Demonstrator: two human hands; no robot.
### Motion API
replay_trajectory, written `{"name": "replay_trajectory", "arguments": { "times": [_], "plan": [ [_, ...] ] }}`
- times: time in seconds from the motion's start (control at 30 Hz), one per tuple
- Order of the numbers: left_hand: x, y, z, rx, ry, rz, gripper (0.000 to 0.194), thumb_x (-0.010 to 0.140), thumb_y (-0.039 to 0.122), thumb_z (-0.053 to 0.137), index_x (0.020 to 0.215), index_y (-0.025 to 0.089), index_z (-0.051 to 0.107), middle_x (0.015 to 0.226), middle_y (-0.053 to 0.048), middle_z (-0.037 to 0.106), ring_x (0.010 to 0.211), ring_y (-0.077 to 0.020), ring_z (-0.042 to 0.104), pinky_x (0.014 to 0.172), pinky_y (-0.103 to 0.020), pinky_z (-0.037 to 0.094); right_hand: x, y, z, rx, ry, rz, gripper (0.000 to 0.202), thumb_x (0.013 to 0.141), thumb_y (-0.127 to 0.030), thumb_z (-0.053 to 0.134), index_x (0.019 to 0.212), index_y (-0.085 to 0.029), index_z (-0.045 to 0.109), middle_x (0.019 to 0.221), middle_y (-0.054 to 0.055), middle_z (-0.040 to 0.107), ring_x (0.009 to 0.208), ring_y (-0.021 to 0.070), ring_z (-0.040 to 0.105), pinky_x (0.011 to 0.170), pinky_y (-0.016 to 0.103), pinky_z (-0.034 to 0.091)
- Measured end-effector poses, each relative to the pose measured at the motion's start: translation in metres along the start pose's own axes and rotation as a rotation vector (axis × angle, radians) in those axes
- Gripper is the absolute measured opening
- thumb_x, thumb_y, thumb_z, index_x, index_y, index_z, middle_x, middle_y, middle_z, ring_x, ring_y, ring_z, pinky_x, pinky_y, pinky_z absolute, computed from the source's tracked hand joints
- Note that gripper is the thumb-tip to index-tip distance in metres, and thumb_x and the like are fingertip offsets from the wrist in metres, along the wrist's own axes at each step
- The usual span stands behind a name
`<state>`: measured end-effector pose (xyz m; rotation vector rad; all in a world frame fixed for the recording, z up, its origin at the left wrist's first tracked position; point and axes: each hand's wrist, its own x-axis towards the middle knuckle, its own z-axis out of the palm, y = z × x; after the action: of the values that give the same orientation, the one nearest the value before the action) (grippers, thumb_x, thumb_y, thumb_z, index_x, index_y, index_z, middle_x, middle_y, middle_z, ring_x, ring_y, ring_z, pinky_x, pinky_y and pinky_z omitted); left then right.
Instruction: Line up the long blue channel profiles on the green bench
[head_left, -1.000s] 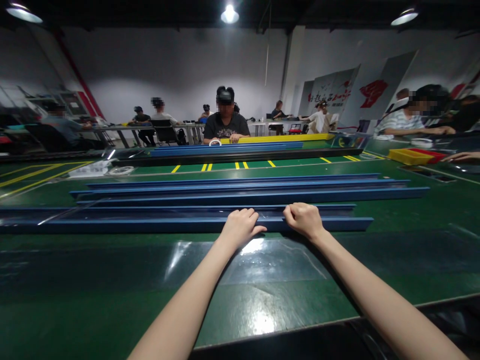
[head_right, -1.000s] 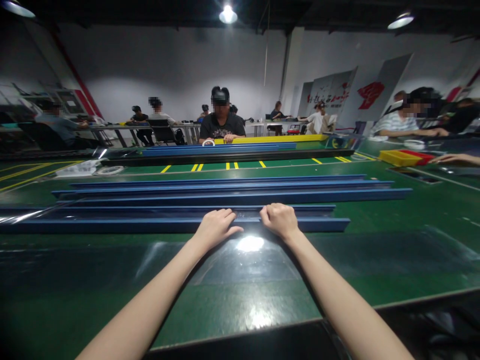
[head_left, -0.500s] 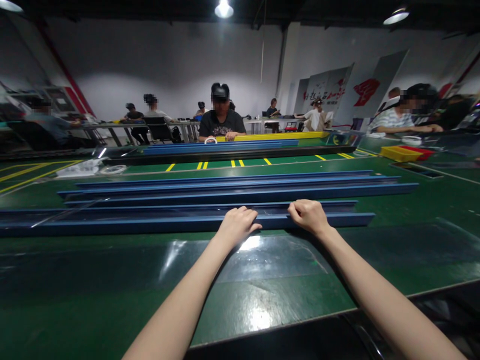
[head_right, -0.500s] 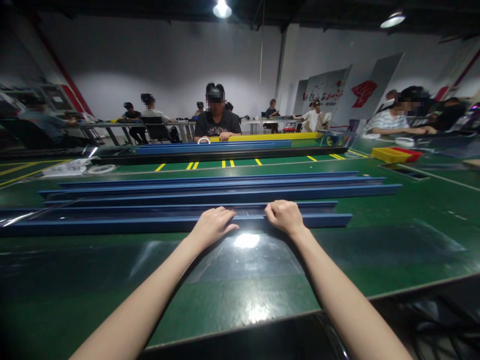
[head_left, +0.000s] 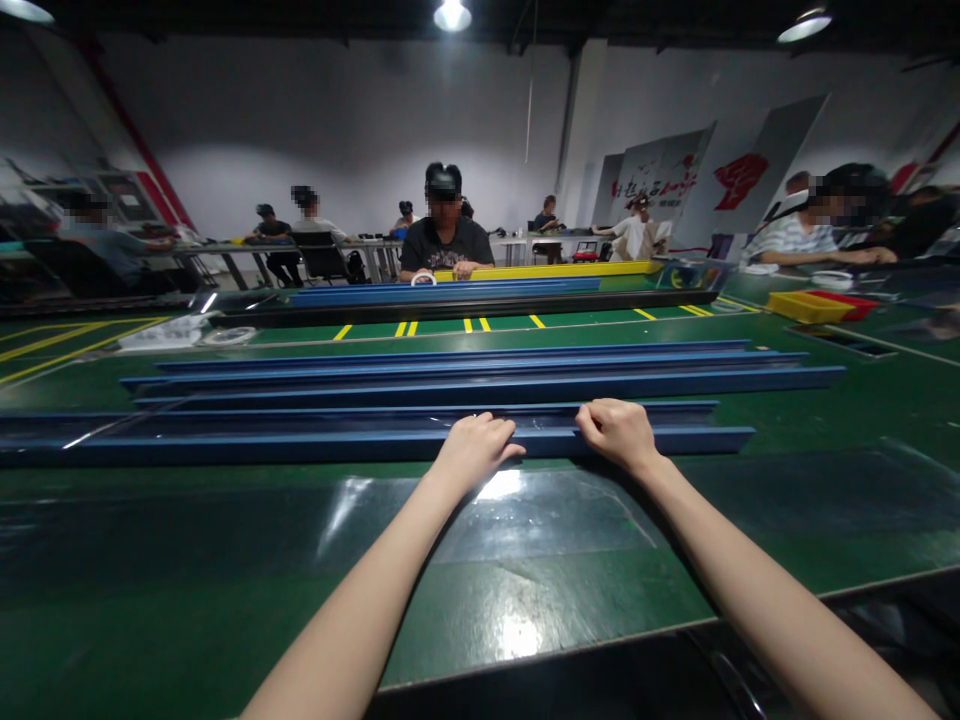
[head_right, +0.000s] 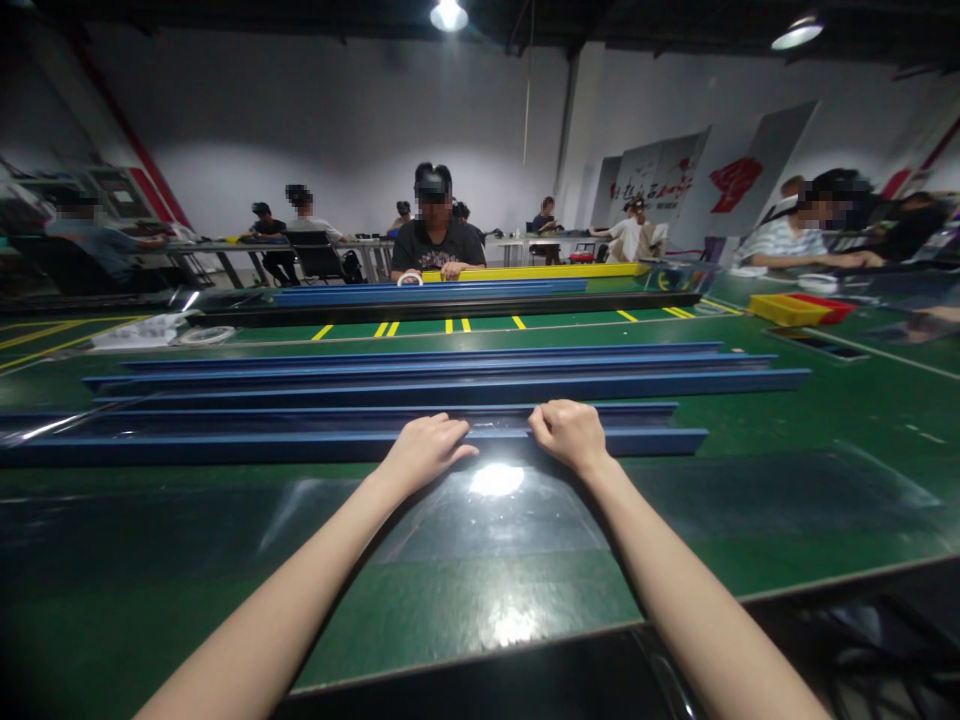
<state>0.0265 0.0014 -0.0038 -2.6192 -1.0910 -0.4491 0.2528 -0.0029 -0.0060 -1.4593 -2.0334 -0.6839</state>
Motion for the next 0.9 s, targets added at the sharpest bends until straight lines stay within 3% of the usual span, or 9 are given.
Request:
{"name": "replay_trajectory", "arguments": {
  "times": [0.4, 0.57, 0.9],
  "plan": [
    [0.0005, 0.0016, -0.0024, 0.016, -0.035, -0.026, 0.027, 0.083, 0.044, 0.043, 0.083, 0.019, 0.051, 0.077, -0.002, 0.062, 0.076, -0.0166, 0.057, 0.061, -0.024, 0.039, -0.0006, 0.0011, 0.0023, 0.01, 0.042, -0.005, 0.041, 0.079, -0.026, 0.036, 0.04, -0.016, 0.048, 0.044, 0.002, 0.053, 0.044, 0.0083, 0.044, 0.048, 0.024, 0.021],
    [-0.0012, 0.0029, -0.0034, 0.024, -0.013, -0.068, 0.029, 0.081, 0.046, 0.045, 0.087, 0.018, 0.049, 0.076, -0.003, 0.061, 0.072, -0.0169, 0.057, 0.059, -0.025, 0.039, -0.0008, 0.0015, 0.0025, 0.016, 0.039, -0.008, 0.041, 0.079, -0.026, 0.036, 0.041, -0.016, 0.048, 0.045, 0.002, 0.053, 0.044, 0.0082, 0.045, 0.048, 0.024, 0.022],
    [-0.0015, 0.0041, -0.0049, -0.039, 0.067, -0.094, 0.028, 0.078, 0.046, 0.05, 0.078, 0.018, 0.049, 0.086, -0.001, 0.057, 0.08, -0.0147, 0.053, 0.062, -0.023, 0.038, -0.0004, 0.0008, 0.0018, 0.01, 0.044, -0.007, 0.041, 0.079, -0.026, 0.036, 0.041, -0.016, 0.048, 0.044, 0.002, 0.053, 0.044, 0.0083, 0.045, 0.048, 0.024, 0.022]
  ]
}}
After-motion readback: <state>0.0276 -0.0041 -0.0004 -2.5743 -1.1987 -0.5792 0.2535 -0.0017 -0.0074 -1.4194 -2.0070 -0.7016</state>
